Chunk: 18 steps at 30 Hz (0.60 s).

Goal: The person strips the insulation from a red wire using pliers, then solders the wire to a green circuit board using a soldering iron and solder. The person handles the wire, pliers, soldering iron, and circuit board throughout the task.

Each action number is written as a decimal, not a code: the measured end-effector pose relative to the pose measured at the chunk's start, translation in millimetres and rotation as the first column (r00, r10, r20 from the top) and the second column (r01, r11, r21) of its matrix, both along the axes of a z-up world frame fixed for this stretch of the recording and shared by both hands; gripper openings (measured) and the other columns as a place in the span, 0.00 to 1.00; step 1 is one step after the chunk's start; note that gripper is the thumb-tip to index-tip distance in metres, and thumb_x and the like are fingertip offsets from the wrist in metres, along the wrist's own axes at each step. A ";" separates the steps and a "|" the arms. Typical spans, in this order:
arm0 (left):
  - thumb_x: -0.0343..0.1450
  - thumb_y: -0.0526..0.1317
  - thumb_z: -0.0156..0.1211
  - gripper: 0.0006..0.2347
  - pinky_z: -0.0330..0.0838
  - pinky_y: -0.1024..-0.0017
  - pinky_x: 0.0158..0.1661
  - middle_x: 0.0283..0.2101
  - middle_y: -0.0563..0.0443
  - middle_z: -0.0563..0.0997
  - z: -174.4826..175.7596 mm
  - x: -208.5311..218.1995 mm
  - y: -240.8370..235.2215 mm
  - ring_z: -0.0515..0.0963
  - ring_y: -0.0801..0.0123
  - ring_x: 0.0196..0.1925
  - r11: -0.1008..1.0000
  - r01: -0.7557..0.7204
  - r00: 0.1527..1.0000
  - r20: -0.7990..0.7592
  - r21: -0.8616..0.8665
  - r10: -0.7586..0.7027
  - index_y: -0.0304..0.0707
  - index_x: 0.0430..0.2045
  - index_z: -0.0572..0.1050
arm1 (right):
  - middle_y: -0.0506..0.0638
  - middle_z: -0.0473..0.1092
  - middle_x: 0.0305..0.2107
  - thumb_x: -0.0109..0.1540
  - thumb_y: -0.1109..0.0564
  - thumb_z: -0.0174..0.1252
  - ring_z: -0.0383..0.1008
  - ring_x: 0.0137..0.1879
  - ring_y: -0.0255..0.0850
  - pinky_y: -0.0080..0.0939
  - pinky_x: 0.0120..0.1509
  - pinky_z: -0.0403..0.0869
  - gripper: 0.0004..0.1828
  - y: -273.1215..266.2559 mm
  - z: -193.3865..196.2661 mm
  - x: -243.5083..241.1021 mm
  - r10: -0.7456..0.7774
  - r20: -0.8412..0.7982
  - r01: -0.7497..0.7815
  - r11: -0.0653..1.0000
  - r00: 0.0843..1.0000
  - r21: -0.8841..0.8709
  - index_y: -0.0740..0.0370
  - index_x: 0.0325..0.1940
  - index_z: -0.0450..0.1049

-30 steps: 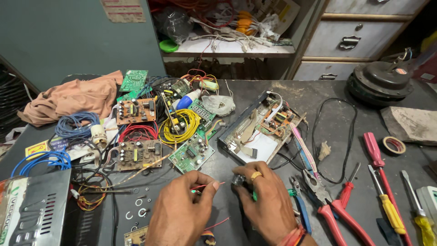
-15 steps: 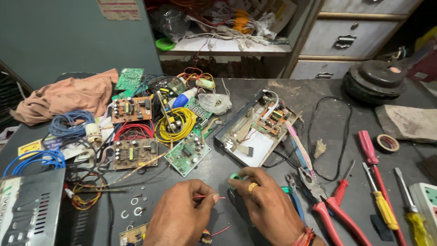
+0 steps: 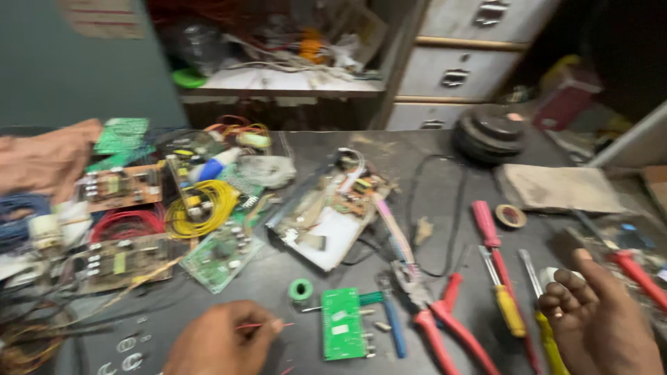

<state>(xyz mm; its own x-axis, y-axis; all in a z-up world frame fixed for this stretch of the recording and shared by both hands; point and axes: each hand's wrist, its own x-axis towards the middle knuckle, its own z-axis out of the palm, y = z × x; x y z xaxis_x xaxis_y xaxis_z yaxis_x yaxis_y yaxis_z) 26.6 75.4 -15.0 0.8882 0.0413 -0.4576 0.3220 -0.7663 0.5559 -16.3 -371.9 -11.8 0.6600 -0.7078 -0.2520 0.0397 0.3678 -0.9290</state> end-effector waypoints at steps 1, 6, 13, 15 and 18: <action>0.64 0.54 0.71 0.11 0.83 0.69 0.46 0.33 0.54 0.90 -6.3 0.6 0.3 0.89 0.71 0.39 0.999 -0.006 1.000 0.013 0.037 0.006 0.54 0.31 0.88 | 0.47 0.70 0.34 0.68 0.46 0.65 0.69 0.37 0.35 0.38 0.46 0.69 0.20 -22.9 -5.2 -3.6 -0.077 0.044 0.072 0.991 0.996 0.114 0.56 0.56 0.68; 0.61 0.55 0.75 0.11 0.81 0.69 0.50 0.32 0.56 0.90 -33.5 8.7 8.2 0.90 0.73 0.41 0.990 -0.061 0.998 0.002 0.123 0.061 0.56 0.30 0.89 | 0.46 0.70 0.31 0.66 0.48 0.67 0.70 0.37 0.33 0.34 0.47 0.71 0.20 -83.0 -23.2 -8.3 -0.209 0.324 -0.015 0.820 0.923 0.572 0.60 0.54 0.69; 0.61 0.57 0.74 0.13 0.83 0.73 0.48 0.30 0.57 0.91 -55.2 17.5 13.2 0.91 0.75 0.38 0.992 -0.029 1.000 0.002 0.121 0.029 0.56 0.30 0.89 | 0.44 0.70 0.30 0.67 0.50 0.64 0.70 0.36 0.32 0.33 0.46 0.70 0.13 -109.6 -31.4 6.4 -0.244 0.352 0.118 0.932 0.904 0.344 0.58 0.49 0.72; 0.61 0.57 0.74 0.13 0.83 0.74 0.48 0.30 0.57 0.91 -60.2 18.3 14.9 0.92 0.75 0.38 0.993 -0.037 0.999 -0.007 0.113 0.038 0.56 0.30 0.89 | 0.43 0.70 0.30 0.67 0.50 0.64 0.70 0.36 0.31 0.32 0.45 0.70 0.12 -116.7 -34.4 8.7 -0.242 0.361 0.145 0.950 0.901 0.275 0.58 0.47 0.73; 0.61 0.57 0.74 0.13 0.83 0.74 0.48 0.29 0.57 0.91 -66.5 17.9 17.6 0.92 0.76 0.37 0.994 -0.047 0.999 -0.007 0.096 0.048 0.56 0.29 0.89 | 0.42 0.70 0.29 0.68 0.50 0.63 0.70 0.36 0.30 0.32 0.45 0.70 0.09 -125.6 -43.2 12.5 -0.221 0.364 0.169 0.971 0.905 0.171 0.57 0.45 0.74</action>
<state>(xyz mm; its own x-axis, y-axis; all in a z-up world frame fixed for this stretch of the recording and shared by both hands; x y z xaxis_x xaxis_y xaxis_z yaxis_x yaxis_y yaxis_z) 44.5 93.0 -81.4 0.8798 0.1269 -0.4581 0.3640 -0.7996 0.4776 -3.8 -497.5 -55.0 0.5763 -0.8096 -0.1113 0.4614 0.4347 -0.7734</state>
